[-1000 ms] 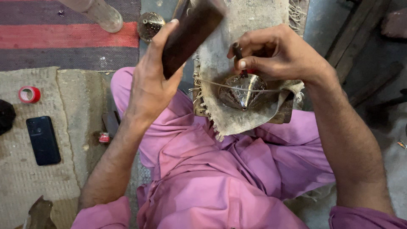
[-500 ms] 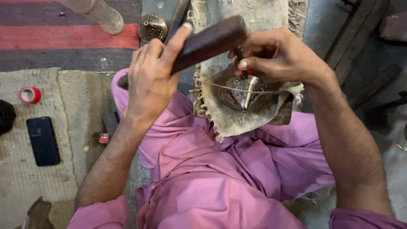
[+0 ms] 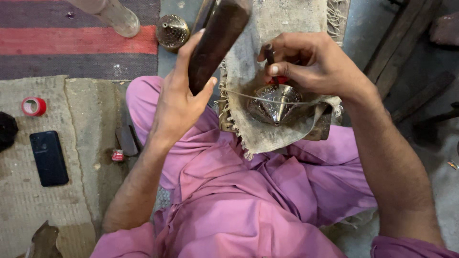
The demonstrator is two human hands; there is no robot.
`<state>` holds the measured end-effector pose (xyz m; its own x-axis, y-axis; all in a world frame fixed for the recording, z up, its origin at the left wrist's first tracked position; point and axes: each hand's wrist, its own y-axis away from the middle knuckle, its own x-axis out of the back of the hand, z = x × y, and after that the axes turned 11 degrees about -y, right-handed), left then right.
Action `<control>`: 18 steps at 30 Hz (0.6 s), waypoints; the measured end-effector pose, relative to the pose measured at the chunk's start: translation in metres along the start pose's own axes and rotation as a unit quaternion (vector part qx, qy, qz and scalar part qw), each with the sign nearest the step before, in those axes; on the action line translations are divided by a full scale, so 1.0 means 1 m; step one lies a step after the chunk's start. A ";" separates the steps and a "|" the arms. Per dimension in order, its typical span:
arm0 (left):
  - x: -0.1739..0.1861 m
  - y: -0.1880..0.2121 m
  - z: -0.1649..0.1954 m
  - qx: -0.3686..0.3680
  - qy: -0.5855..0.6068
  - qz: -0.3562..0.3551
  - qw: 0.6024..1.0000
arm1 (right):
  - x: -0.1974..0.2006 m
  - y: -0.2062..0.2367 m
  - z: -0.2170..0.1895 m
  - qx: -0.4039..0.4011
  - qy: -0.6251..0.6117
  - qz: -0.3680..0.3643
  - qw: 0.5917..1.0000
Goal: The person sits cross-legged and uses a hammer and chisel to engrave a decorative pattern on a small metal object placed on a cloth-covered block. They repeatedly strike the chisel to create indentations, occasionally repositioning the object.
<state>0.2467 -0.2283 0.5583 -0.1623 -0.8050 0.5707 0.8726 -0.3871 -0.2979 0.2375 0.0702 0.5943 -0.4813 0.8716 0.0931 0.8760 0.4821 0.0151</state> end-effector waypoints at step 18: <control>0.017 0.026 -0.016 0.068 -0.072 -0.020 0.995 | 0.014 0.002 0.009 0.119 -0.062 0.133 0.982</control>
<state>0.2595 -0.2596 0.5481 -0.1388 -0.7131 0.6872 0.9229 -0.3449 -0.1714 0.2322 0.0846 0.5869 -0.2506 0.9662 -0.0607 0.9459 0.2310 -0.2280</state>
